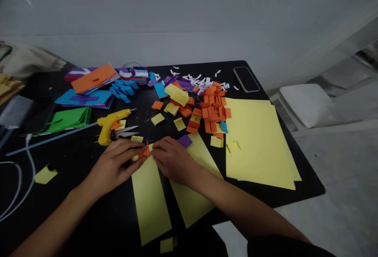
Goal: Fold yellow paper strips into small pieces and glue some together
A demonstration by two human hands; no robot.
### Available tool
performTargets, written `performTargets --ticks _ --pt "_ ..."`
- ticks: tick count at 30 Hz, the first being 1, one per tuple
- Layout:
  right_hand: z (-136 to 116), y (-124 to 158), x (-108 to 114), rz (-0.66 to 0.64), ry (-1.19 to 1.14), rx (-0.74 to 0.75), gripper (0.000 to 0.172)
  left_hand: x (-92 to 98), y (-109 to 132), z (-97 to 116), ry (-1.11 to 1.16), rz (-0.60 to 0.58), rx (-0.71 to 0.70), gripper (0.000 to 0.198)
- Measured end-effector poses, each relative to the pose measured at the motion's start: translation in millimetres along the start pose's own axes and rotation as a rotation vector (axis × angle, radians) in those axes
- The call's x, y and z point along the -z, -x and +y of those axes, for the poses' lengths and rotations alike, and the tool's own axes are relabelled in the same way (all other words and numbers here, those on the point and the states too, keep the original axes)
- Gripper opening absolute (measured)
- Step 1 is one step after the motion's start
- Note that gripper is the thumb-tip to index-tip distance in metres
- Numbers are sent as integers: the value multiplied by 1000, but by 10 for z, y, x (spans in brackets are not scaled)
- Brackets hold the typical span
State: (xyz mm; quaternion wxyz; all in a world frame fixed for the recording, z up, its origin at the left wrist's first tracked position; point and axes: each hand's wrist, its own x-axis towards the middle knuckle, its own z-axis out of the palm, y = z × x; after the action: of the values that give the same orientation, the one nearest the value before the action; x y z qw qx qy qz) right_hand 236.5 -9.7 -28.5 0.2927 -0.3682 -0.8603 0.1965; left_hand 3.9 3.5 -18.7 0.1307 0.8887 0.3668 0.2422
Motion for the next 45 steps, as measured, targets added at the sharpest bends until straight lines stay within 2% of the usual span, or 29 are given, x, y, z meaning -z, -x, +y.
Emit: performTargets --ticks 9,15,21,30,33,40,45 --pt "-63 1 50 -92 84 -23 25 13 0 9 -12 -1 20 15" --pt "-71 -1 52 -104 87 -36 23 78 12 -55 8 -65 8 22" --pt "-82 -7 62 -108 83 -44 23 74 26 -100 41 -15 -3 14" --pt "-66 8 34 -87 94 -39 18 79 24 -39 22 -35 6 13" --pt "-58 8 21 -58 77 -36 14 68 31 -35 19 -66 11 12" --pt "-46 -36 -29 127 4 -119 7 88 14 1 1 -113 29 14" --pt "-58 -50 -89 88 46 -198 29 85 9 21 -6 -102 23 13"
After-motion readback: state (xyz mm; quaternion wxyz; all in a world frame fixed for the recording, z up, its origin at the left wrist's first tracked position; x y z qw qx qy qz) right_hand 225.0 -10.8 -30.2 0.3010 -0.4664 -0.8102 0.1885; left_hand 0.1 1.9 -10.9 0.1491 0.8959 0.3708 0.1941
